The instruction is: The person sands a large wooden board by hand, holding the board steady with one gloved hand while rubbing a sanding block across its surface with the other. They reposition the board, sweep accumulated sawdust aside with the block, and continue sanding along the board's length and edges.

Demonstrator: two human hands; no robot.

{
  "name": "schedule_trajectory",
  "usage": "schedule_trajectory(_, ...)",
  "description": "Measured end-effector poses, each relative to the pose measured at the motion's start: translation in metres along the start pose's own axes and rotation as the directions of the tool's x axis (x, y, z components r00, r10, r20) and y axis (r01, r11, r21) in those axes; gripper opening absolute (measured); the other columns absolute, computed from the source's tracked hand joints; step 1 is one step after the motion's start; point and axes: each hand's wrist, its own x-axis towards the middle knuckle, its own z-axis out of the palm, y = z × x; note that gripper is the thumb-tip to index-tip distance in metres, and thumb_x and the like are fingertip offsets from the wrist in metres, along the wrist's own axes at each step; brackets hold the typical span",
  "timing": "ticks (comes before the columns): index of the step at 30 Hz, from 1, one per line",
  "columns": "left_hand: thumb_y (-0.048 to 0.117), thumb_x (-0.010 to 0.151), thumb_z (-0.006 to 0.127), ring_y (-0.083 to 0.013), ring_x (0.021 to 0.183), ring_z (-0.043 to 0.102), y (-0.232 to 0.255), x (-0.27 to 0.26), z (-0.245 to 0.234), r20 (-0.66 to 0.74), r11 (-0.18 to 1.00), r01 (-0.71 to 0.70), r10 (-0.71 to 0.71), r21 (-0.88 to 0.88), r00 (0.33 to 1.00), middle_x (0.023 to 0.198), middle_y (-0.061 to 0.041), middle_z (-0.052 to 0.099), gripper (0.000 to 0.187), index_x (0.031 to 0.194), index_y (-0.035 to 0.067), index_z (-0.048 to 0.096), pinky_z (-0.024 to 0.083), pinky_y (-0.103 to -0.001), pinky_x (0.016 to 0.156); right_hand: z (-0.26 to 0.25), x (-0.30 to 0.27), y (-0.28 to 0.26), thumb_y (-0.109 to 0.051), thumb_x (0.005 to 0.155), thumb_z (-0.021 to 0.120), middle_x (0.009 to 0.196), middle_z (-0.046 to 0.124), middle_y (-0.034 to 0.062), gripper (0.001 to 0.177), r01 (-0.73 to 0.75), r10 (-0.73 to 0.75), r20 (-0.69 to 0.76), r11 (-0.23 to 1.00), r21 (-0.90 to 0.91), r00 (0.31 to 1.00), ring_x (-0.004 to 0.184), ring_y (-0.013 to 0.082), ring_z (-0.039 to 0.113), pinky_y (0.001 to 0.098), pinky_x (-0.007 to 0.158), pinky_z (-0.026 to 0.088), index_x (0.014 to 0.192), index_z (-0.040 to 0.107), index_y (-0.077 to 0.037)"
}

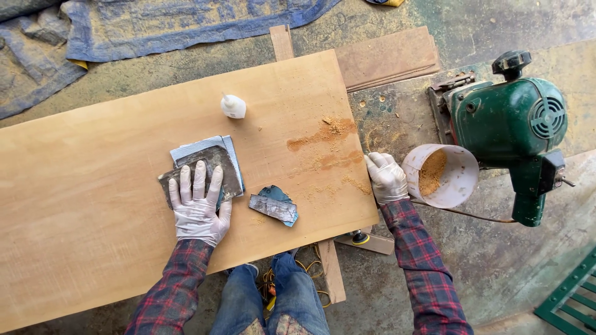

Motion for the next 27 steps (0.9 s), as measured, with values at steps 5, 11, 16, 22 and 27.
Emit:
schedule_trajectory(5,0.037,0.085,0.068,-0.0404,0.153,0.022,-0.001,-0.001,-0.001,-0.004,0.999,-0.008,0.008,-0.040,1.000,0.165,-0.015,0.030,0.077,0.156,0.020,0.041,0.010,-0.062,0.125,-0.011,0.042,-0.030,0.006,0.094,0.066,0.110,0.074,0.0127,0.025,-0.336,0.431,-0.157,0.845,0.416,0.889,0.102,0.0274,0.070,0.0343,0.090,0.057,0.113,0.076,-0.006)
schedule_trajectory(11,0.038,0.085,0.069,-0.0402,0.153,0.023,-0.001,-0.003,0.000,-0.028,0.999,-0.017,0.016,-0.043,0.999,0.166,-0.015,0.030,0.079,0.157,0.020,0.041,0.010,-0.063,0.124,-0.035,0.107,-0.085,0.003,0.099,0.067,0.124,0.071,0.0194,0.028,-0.218,0.242,-0.015,0.898,0.382,0.970,0.119,0.0330,0.067,0.0394,0.102,0.054,0.126,0.073,-0.004)
schedule_trajectory(16,0.039,0.084,0.069,-0.0401,0.152,0.023,-0.002,-0.003,-0.002,-0.023,0.998,-0.017,0.016,-0.063,1.000,0.166,-0.015,0.030,0.081,0.157,0.020,0.040,0.010,-0.063,0.124,-0.028,0.067,-0.172,-0.032,0.076,0.088,0.110,0.067,0.0169,0.055,-0.045,-0.041,0.225,0.930,0.365,0.973,0.104,0.0356,0.064,0.0452,0.088,0.052,0.121,0.067,-0.009)
schedule_trajectory(22,0.040,0.083,0.067,-0.0388,0.152,0.023,-0.001,-0.001,-0.001,-0.019,0.998,-0.006,0.005,-0.059,1.000,0.165,-0.014,0.029,0.081,0.156,0.023,0.039,0.010,-0.063,0.124,-0.008,0.050,-0.209,-0.005,0.085,0.073,0.109,0.065,0.0129,0.057,0.092,-0.136,0.358,0.986,0.136,0.924,0.100,0.0292,0.063,0.0388,0.087,0.054,0.139,0.060,0.002)
schedule_trajectory(27,0.040,0.080,0.067,-0.0392,0.151,0.023,-0.003,-0.001,0.002,0.013,0.998,0.007,-0.006,-0.055,1.000,0.164,-0.013,0.029,0.081,0.155,0.023,0.039,0.010,-0.063,0.123,-0.023,0.071,-0.132,0.008,0.092,0.062,0.092,0.071,0.0058,0.045,-0.152,0.175,-0.114,0.970,0.190,0.978,0.081,0.0237,0.060,0.0343,0.070,0.050,0.128,0.071,-0.016)
